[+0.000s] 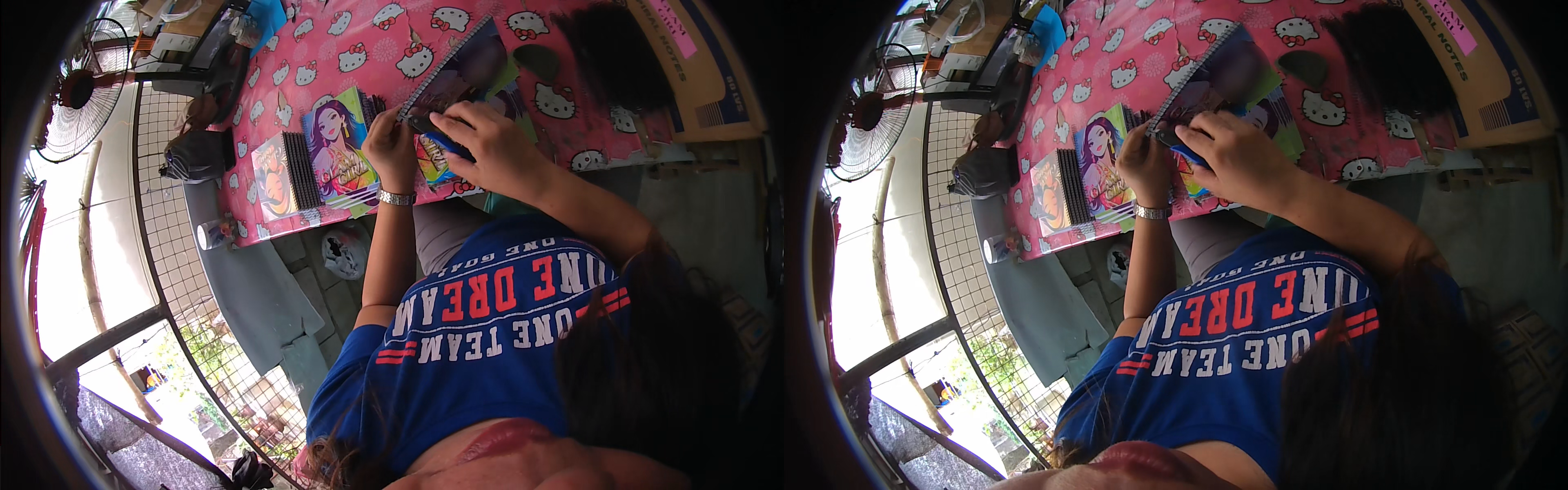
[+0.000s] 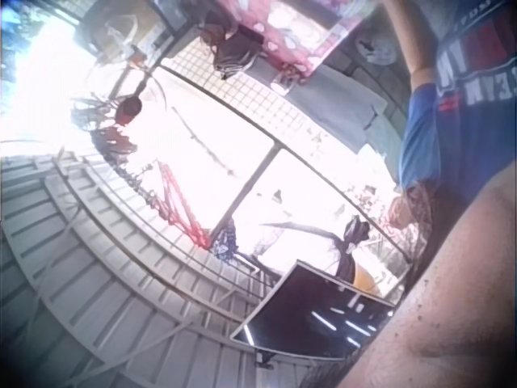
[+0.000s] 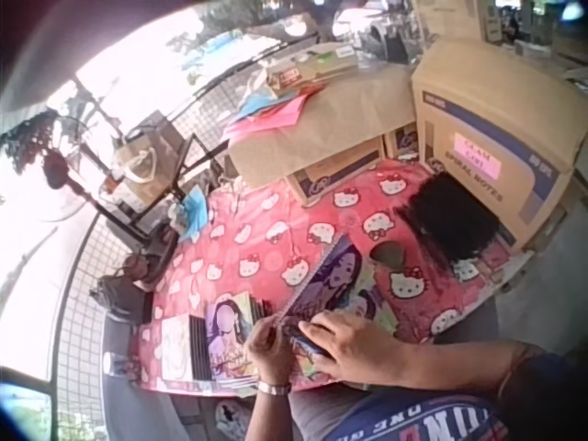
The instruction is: The person is wrapping notebooks in plastic film by hand. They use scissors to trim the film and secure it around the covers with tape.
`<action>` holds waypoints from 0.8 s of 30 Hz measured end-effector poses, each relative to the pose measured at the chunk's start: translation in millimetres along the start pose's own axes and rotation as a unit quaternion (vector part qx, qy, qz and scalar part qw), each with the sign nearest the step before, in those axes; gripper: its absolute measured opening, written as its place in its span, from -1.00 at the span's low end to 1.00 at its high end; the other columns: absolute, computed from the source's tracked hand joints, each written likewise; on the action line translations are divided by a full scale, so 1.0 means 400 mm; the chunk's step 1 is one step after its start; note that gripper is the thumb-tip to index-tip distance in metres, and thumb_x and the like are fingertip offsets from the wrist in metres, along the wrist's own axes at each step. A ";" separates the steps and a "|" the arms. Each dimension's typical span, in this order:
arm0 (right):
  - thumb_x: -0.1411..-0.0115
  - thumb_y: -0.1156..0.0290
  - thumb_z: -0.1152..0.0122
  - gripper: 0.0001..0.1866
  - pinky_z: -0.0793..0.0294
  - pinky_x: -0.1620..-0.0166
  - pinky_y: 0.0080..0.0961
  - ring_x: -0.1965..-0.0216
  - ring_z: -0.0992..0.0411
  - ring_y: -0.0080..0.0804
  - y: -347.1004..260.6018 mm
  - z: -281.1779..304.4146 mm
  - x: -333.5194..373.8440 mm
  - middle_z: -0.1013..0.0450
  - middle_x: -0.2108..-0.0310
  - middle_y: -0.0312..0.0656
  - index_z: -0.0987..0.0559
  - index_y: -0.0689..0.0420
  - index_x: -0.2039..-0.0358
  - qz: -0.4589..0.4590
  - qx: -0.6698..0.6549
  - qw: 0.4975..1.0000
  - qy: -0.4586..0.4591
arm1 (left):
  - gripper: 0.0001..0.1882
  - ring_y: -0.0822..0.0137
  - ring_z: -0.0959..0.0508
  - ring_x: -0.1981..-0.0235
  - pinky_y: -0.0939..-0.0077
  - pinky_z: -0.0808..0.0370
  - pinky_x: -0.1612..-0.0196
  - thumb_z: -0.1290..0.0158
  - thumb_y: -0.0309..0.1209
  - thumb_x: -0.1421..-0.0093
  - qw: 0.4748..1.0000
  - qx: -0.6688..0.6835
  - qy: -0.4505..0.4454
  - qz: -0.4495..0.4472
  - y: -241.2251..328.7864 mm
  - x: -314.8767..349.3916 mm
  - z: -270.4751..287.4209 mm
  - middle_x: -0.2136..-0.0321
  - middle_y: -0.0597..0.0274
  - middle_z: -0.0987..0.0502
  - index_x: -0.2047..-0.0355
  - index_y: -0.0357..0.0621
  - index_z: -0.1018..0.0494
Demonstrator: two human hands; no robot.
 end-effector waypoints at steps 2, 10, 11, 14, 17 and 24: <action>-0.03 0.33 -0.41 -0.37 -0.54 0.20 -0.40 0.27 -0.52 -0.28 0.027 -0.014 0.007 -0.45 0.14 -0.08 -0.47 0.22 -0.14 -0.152 -0.255 0.952 -0.074 | -0.75 0.46 -0.55 0.50 0.60 -0.46 0.40 -0.13 -0.69 -0.03 0.998 -0.055 0.002 -0.027 0.021 -0.001 0.004 0.44 0.20 -0.61 0.25 -0.26 -0.61; 0.03 0.33 -0.38 -0.35 -0.44 -0.10 -0.28 -0.05 -0.43 -0.08 0.105 0.086 0.126 -0.38 -0.03 -0.04 -0.45 0.12 -0.13 -0.175 -0.072 0.965 -0.183 | -0.77 0.45 -0.62 0.38 0.63 -0.56 0.35 -0.25 -0.65 -0.04 0.996 -0.039 0.064 -0.054 0.211 -0.084 0.176 0.37 0.22 -0.63 0.25 -0.21 -0.61; 0.04 0.36 -0.36 -0.35 -0.44 -0.10 -0.26 -0.05 -0.43 -0.06 0.155 0.105 0.168 -0.37 -0.04 -0.05 -0.45 0.14 -0.12 -0.260 -0.006 0.940 -0.221 | -0.77 0.45 -0.60 0.41 0.59 -0.55 0.36 -0.19 -0.70 -0.04 0.994 -0.005 0.065 -0.090 0.281 -0.112 0.206 0.37 0.16 -0.61 0.25 -0.28 -0.57; 0.07 0.40 -0.33 -0.33 -0.43 -0.11 -0.22 -0.08 -0.39 -0.03 0.279 0.154 0.250 -0.34 -0.06 -0.01 -0.42 0.15 -0.14 -0.334 0.099 0.924 -0.158 | -0.80 0.37 -0.55 0.47 0.49 -0.49 0.37 0.00 -0.62 -0.09 0.975 -0.157 0.030 -0.155 0.316 -0.197 0.271 0.46 0.17 -0.57 0.28 -0.23 -0.55; 0.05 0.41 -0.32 -0.30 -0.42 -0.12 -0.22 -0.10 -0.38 -0.02 0.315 0.154 0.233 -0.32 -0.09 0.03 -0.39 0.15 -0.18 -0.289 0.205 0.927 -0.122 | -0.83 0.11 -0.55 0.45 0.25 -0.47 0.32 0.03 -0.51 -0.11 0.943 -0.312 -0.063 -0.094 0.159 -0.290 0.236 0.53 0.04 -0.53 0.32 -0.12 -0.54; -0.19 0.20 -0.32 -0.41 -0.39 -0.15 -0.38 -0.08 -0.44 -0.15 0.171 -0.007 -0.041 -0.45 0.00 0.04 -0.44 0.26 -0.15 -0.168 -0.254 0.951 -0.057 | -0.32 -0.13 -0.38 -0.15 0.13 -0.32 -0.21 -0.21 -0.39 -0.10 0.949 -0.306 -0.071 0.000 -0.251 -0.239 0.230 -0.09 -0.18 -0.40 -0.22 -0.28 -0.26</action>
Point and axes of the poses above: each hand's wrist, its own x-axis away from the middle knuckle, its own z-axis out of the back of the hand, y = z × x, the point moved 4 cm from there along -x, towards the middle knuckle
